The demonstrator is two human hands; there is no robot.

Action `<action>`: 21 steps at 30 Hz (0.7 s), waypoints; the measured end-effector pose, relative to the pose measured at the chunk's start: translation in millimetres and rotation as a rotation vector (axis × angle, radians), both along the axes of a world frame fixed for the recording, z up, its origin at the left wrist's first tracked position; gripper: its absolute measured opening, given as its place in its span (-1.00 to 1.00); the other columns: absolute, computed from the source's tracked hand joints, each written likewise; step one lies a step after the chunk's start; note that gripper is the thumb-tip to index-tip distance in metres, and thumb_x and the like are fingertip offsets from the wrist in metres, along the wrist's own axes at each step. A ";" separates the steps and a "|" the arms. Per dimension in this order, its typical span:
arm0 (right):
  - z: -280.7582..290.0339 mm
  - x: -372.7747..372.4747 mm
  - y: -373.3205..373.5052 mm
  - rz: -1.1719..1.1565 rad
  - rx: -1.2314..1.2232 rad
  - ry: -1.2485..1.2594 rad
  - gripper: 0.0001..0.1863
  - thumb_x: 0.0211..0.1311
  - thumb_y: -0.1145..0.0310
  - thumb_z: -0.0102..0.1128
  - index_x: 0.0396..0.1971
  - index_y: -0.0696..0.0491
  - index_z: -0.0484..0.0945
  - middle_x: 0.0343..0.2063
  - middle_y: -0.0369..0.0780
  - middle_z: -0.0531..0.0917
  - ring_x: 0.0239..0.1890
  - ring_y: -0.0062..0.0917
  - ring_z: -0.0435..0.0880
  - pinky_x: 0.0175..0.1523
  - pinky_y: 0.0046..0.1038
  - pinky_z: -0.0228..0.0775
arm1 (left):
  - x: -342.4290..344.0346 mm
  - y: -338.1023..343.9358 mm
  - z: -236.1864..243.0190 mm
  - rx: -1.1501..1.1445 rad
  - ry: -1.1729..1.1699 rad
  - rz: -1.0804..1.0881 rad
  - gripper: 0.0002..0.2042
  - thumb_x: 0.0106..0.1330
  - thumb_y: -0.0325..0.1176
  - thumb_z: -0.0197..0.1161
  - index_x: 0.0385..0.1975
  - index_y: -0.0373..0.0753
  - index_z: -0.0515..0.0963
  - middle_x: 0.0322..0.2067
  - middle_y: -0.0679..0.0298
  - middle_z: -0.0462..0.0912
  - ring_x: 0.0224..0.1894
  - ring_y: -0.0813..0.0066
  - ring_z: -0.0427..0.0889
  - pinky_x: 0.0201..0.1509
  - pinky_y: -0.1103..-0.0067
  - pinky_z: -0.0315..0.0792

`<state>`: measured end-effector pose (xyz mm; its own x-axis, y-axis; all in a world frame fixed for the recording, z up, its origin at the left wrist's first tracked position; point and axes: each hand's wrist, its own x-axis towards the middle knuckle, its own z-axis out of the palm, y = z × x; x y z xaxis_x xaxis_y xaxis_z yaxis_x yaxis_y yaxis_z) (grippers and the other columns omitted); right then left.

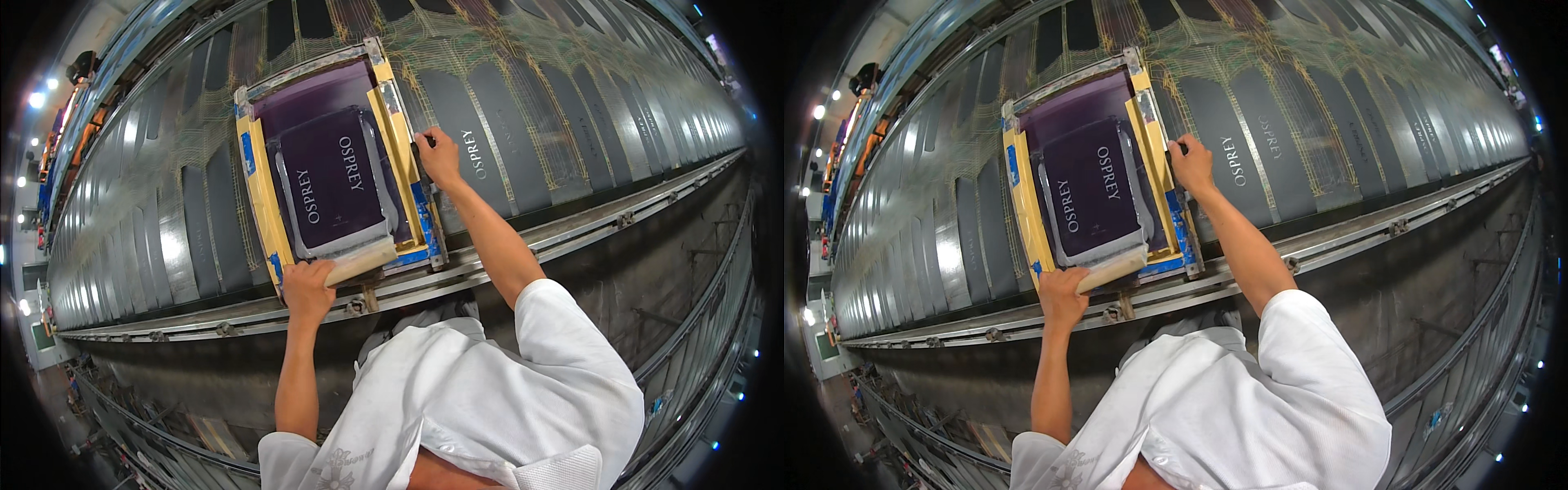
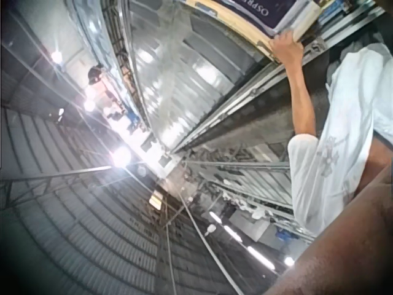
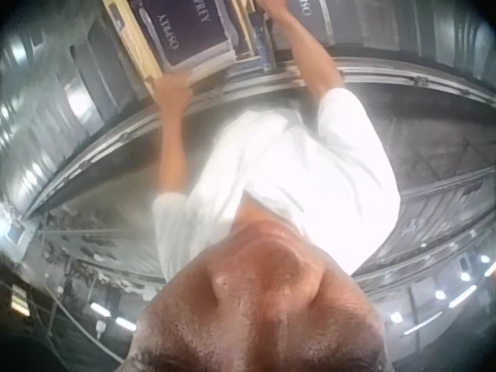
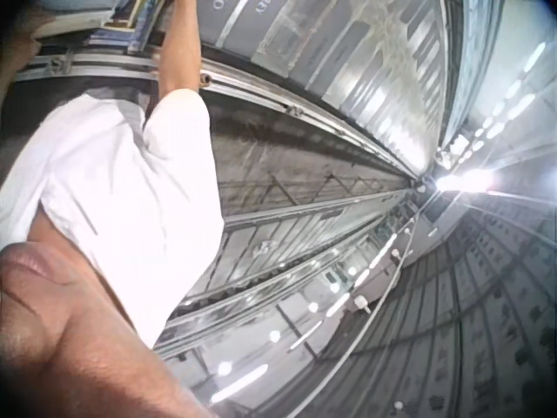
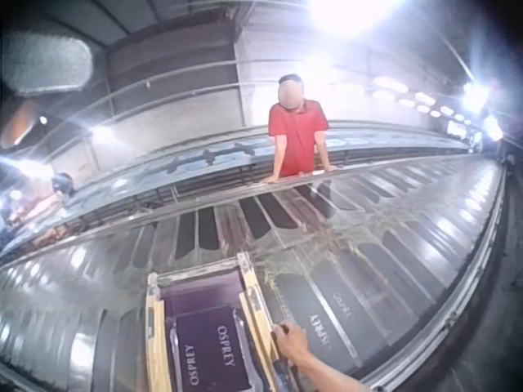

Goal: The person performs screen printing by repeatedly pulling a squeegee across a purple Osprey-branded screen to transfer ink onto a fabric item below. The action is continuous and repetitive throughout the clip.

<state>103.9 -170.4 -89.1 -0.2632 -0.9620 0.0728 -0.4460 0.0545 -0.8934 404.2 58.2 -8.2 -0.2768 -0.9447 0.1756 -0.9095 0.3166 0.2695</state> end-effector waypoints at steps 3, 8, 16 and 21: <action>-11.2 -1.4 -3.8 0.012 -0.024 0.089 -0.71 0.32 0.16 0.28 -0.28 0.12 0.66 -0.37 0.01 0.73 -0.26 0.00 0.73 -0.12 -0.12 0.53 | -0.9 5.0 -12.4 0.033 -0.017 -0.069 -0.54 -0.27 -0.47 0.43 -0.20 -0.12 0.68 -0.14 0.41 0.73 -0.23 0.35 0.59 -0.08 0.38 0.35; -18.9 -4.9 -5.8 0.066 0.072 0.210 -0.69 0.33 0.11 0.25 -0.22 0.07 0.70 -0.30 0.03 0.74 -0.19 0.03 0.72 -0.08 -0.11 0.55 | 6.1 -19.0 -14.5 0.023 -0.023 -0.069 -0.56 -0.20 -0.46 0.39 -0.17 -0.13 0.68 -0.13 0.40 0.72 -0.21 0.36 0.58 -0.03 0.36 0.34; 63.8 -4.9 -53.1 0.514 0.267 0.698 -0.56 0.37 -0.06 0.27 -0.14 0.04 0.75 -0.08 0.05 0.72 -0.05 -0.04 0.71 -0.01 -0.16 0.55 | 50.3 -226.7 -38.3 -0.062 -0.074 -0.053 -0.60 -0.13 -0.46 0.47 -0.17 -0.09 0.72 -0.16 0.39 0.76 -0.18 0.29 0.64 -0.03 0.35 0.35; 110.0 61.6 -118.9 0.817 -0.126 0.355 -0.40 0.22 -0.20 0.36 -0.12 0.10 0.73 -0.18 -0.05 0.77 -0.14 -0.09 0.72 0.07 -0.16 0.52 | 60.8 -293.0 4.3 0.180 -0.012 -0.051 -0.83 0.05 -0.29 0.51 -0.34 -0.04 0.77 -0.35 0.35 0.78 -0.25 0.27 0.69 0.01 0.32 0.40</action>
